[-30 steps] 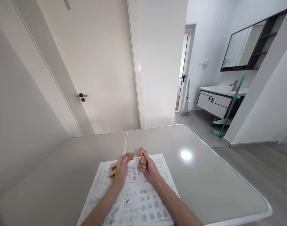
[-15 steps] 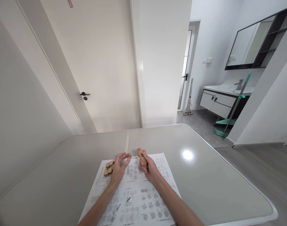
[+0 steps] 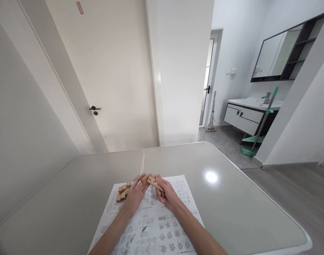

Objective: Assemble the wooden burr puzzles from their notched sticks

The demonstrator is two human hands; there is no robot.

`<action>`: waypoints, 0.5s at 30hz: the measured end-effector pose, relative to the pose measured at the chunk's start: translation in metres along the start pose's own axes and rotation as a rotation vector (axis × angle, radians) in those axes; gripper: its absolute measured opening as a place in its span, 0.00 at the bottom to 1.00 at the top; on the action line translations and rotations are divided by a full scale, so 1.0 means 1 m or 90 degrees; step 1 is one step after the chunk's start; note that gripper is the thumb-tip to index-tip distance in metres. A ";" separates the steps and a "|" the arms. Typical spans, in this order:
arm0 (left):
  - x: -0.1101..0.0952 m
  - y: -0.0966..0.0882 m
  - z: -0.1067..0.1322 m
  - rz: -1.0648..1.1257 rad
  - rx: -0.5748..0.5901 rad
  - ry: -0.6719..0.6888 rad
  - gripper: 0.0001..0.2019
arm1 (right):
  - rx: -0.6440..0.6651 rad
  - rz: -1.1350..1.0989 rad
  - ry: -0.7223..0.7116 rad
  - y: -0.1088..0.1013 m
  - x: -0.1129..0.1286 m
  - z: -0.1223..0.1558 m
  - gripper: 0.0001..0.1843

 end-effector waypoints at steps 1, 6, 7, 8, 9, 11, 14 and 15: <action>-0.001 -0.001 0.000 -0.019 -0.003 0.005 0.27 | -0.001 -0.011 0.009 0.001 0.000 0.001 0.23; -0.009 0.000 0.003 -0.119 0.018 0.010 0.31 | -0.009 -0.096 0.073 0.003 0.000 0.005 0.19; -0.011 0.002 0.004 -0.131 0.028 0.009 0.31 | -0.008 -0.112 0.082 0.003 0.000 0.006 0.18; -0.012 0.004 0.005 -0.140 0.039 0.009 0.32 | -0.005 -0.125 0.088 0.003 0.000 0.006 0.18; -0.014 0.006 0.005 -0.148 0.049 0.011 0.32 | -0.002 -0.134 0.092 0.003 0.000 0.006 0.18; -0.017 0.009 0.006 -0.163 0.069 0.012 0.33 | 0.000 -0.140 0.096 0.003 0.000 0.007 0.18; -0.018 0.009 0.005 -0.183 0.092 0.012 0.34 | 0.006 -0.137 0.087 0.003 0.002 0.007 0.19; -0.017 0.008 0.004 -0.192 0.095 0.011 0.34 | 0.009 -0.137 0.080 0.003 0.003 0.007 0.19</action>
Point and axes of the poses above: each hand's wrist, its own z-axis away from the middle knuckle, its own y-axis out of the palm, x = y × z, the point moved 7 cm from there along -z, towards the middle knuckle, and after that the axes turned 3 degrees about z, right-handed, at the moved point
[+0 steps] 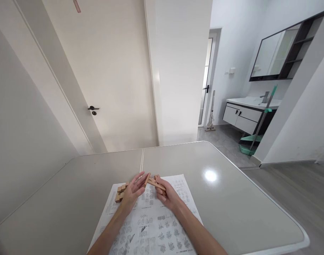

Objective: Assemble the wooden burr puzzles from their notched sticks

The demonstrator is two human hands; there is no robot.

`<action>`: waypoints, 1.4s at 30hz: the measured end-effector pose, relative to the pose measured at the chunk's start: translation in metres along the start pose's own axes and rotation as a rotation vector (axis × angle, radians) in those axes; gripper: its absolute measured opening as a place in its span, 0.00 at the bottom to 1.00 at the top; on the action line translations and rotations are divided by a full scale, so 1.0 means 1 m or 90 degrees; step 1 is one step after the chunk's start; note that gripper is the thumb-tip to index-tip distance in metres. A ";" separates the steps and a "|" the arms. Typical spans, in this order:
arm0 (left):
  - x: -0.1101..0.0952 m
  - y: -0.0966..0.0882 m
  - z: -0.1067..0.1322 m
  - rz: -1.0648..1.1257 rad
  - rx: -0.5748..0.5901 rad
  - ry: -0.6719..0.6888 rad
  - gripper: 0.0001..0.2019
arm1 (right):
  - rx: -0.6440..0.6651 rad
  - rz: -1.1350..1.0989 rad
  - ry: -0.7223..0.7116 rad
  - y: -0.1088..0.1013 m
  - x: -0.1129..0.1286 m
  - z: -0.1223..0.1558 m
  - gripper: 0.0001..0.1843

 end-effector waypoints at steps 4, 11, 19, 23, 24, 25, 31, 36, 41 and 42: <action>0.005 -0.002 -0.001 -0.026 0.008 -0.011 0.35 | 0.010 0.003 -0.015 0.001 0.003 0.000 0.19; 0.004 0.000 -0.003 -0.012 0.020 0.000 0.35 | 0.008 0.082 -0.034 0.001 0.004 -0.001 0.18; -0.001 -0.001 -0.002 -0.076 0.012 0.002 0.32 | -0.022 0.147 -0.060 -0.007 0.008 -0.002 0.21; -0.004 0.002 -0.001 -0.101 0.019 0.000 0.30 | -0.011 0.165 -0.067 -0.007 0.010 -0.002 0.20; -0.005 0.002 -0.001 -0.110 0.020 -0.001 0.29 | -0.011 0.169 -0.065 -0.006 0.010 -0.002 0.19; -0.006 0.002 0.000 -0.122 0.018 -0.001 0.29 | -0.013 0.172 -0.063 -0.006 0.010 -0.001 0.19; -0.008 0.004 0.000 -0.174 0.033 -0.007 0.26 | -0.011 0.175 -0.052 -0.001 0.011 0.002 0.18; -0.001 0.011 -0.001 -0.175 0.065 -0.002 0.27 | -0.013 0.179 -0.057 0.003 0.013 0.004 0.18; 0.005 0.013 -0.001 -0.151 0.055 -0.010 0.30 | -0.017 0.175 -0.053 -0.001 0.009 0.001 0.19; 0.005 0.013 -0.001 -0.149 0.052 -0.010 0.30 | -0.017 0.173 -0.055 -0.002 0.009 0.000 0.19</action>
Point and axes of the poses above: each hand's wrist, its own z-axis away from the middle knuckle, its own y-axis out of the palm, x = y × z, the point moved 7 cm from there along -z, towards the middle knuckle, and after that the axes turned 3 degrees about z, right-handed, at the moved point
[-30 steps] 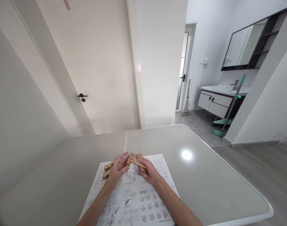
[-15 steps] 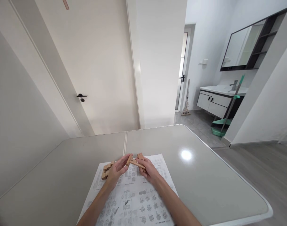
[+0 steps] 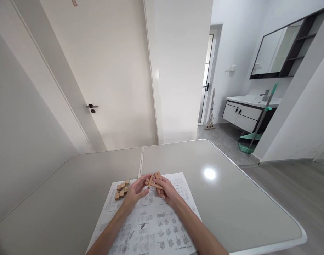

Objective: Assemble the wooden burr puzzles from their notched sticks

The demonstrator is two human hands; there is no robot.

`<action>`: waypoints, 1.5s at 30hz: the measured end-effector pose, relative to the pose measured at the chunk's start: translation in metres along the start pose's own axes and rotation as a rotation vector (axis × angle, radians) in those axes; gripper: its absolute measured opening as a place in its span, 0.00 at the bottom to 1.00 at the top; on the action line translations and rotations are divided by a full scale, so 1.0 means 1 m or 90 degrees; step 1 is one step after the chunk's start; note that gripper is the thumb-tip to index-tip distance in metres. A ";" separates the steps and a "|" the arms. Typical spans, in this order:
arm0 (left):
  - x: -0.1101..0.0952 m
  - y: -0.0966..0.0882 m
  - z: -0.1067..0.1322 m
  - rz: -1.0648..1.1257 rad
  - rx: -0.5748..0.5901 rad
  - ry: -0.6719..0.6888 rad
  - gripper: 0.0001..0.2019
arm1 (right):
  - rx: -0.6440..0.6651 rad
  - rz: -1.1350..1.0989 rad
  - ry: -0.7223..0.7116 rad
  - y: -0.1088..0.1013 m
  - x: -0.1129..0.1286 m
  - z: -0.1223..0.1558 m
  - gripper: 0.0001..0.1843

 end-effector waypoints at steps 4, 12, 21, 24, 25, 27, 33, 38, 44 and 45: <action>0.001 0.000 0.000 -0.005 0.010 0.002 0.30 | 0.001 -0.007 -0.011 0.000 -0.001 -0.002 0.21; 0.003 -0.002 -0.001 -0.018 0.030 0.002 0.30 | 0.006 0.014 -0.037 0.000 -0.002 -0.002 0.23; 0.001 0.005 0.000 0.002 0.053 -0.007 0.32 | -0.021 0.010 -0.066 -0.003 -0.005 -0.006 0.26; 0.001 0.006 0.000 -0.013 0.049 -0.012 0.33 | -0.032 0.020 -0.074 -0.003 -0.004 -0.005 0.26; 0.001 0.006 0.000 -0.012 0.049 -0.016 0.32 | -0.031 0.024 -0.074 -0.002 -0.003 -0.005 0.26; 0.001 0.006 0.001 -0.001 0.050 -0.022 0.32 | -0.023 0.033 -0.075 0.000 -0.002 -0.004 0.25; 0.003 0.005 0.002 0.022 0.051 -0.041 0.32 | -0.027 0.081 -0.100 0.002 0.003 -0.001 0.24; 0.012 0.000 0.000 0.048 -0.023 -0.063 0.28 | -0.102 0.198 -0.168 -0.004 0.007 0.000 0.24; 0.021 0.000 -0.003 0.017 -0.068 -0.086 0.20 | -0.184 0.265 -0.270 -0.006 0.017 0.010 0.20; 0.022 0.001 -0.003 0.028 -0.061 -0.092 0.20 | -0.182 0.264 -0.264 -0.005 0.017 0.010 0.21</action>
Point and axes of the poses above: each hand's wrist, its own z-axis away from the middle knuckle, its own y-axis out of the palm, x = y × z, the point moved 7 cm from there along -z, towards the middle knuckle, and after that the axes turned 3 degrees about z, right-handed, at the moved point
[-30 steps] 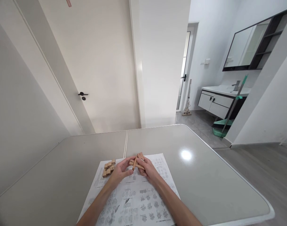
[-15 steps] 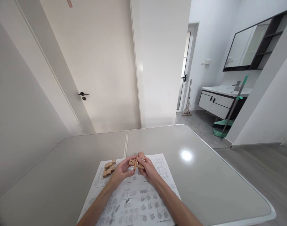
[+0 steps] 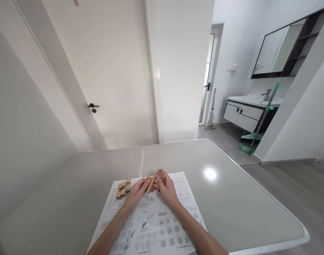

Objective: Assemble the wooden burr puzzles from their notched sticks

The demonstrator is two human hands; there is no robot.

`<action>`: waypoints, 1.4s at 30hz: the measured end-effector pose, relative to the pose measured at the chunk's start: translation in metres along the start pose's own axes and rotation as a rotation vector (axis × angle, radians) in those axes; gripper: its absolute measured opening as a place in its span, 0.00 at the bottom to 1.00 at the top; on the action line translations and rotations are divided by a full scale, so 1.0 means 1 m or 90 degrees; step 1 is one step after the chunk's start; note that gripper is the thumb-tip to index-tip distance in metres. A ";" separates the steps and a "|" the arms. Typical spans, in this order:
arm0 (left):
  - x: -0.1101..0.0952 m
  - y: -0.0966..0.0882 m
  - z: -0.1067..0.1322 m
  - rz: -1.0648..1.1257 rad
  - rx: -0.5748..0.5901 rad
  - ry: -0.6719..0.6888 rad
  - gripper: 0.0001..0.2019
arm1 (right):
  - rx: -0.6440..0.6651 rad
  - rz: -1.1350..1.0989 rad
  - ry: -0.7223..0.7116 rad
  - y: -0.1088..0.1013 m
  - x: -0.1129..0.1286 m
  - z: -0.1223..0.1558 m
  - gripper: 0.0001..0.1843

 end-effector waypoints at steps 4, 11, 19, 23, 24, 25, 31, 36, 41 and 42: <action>0.001 0.001 0.000 0.063 0.017 -0.012 0.21 | 0.016 -0.011 0.057 0.001 -0.005 -0.001 0.23; -0.002 -0.004 0.000 0.090 -0.023 -0.007 0.20 | 0.044 0.027 0.024 0.007 -0.008 -0.002 0.23; 0.012 -0.007 0.000 0.074 -0.090 -0.004 0.22 | 0.107 0.077 -0.027 0.018 0.000 0.006 0.20; 0.018 -0.010 -0.002 0.101 -0.111 -0.007 0.25 | 0.178 0.049 0.006 0.027 0.001 0.010 0.20; 0.019 -0.010 -0.002 0.101 -0.112 -0.007 0.25 | 0.185 0.045 0.014 0.028 0.001 0.011 0.20; 0.020 -0.010 -0.003 0.101 -0.112 -0.006 0.26 | 0.188 0.047 0.017 0.029 0.001 0.011 0.21; 0.018 -0.009 -0.003 0.091 -0.108 -0.008 0.27 | 0.188 0.109 -0.021 0.028 0.002 0.011 0.21; 0.014 -0.007 -0.002 0.091 -0.104 -0.015 0.26 | 0.179 0.165 -0.055 0.026 0.003 0.009 0.19; 0.017 -0.008 -0.003 0.108 -0.094 -0.024 0.27 | 0.188 0.170 -0.050 0.025 0.001 0.008 0.19; 0.017 -0.008 -0.003 0.111 -0.095 -0.026 0.27 | 0.189 0.171 -0.050 0.025 0.001 0.008 0.19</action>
Point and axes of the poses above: each hand's wrist, its own z-axis away from the middle knuckle, its own y-axis out of the palm, x = y × z, the point moved 7 cm from there along -z, towards the middle knuckle, and after that the axes turned 3 degrees about z, right-handed, at the moved point
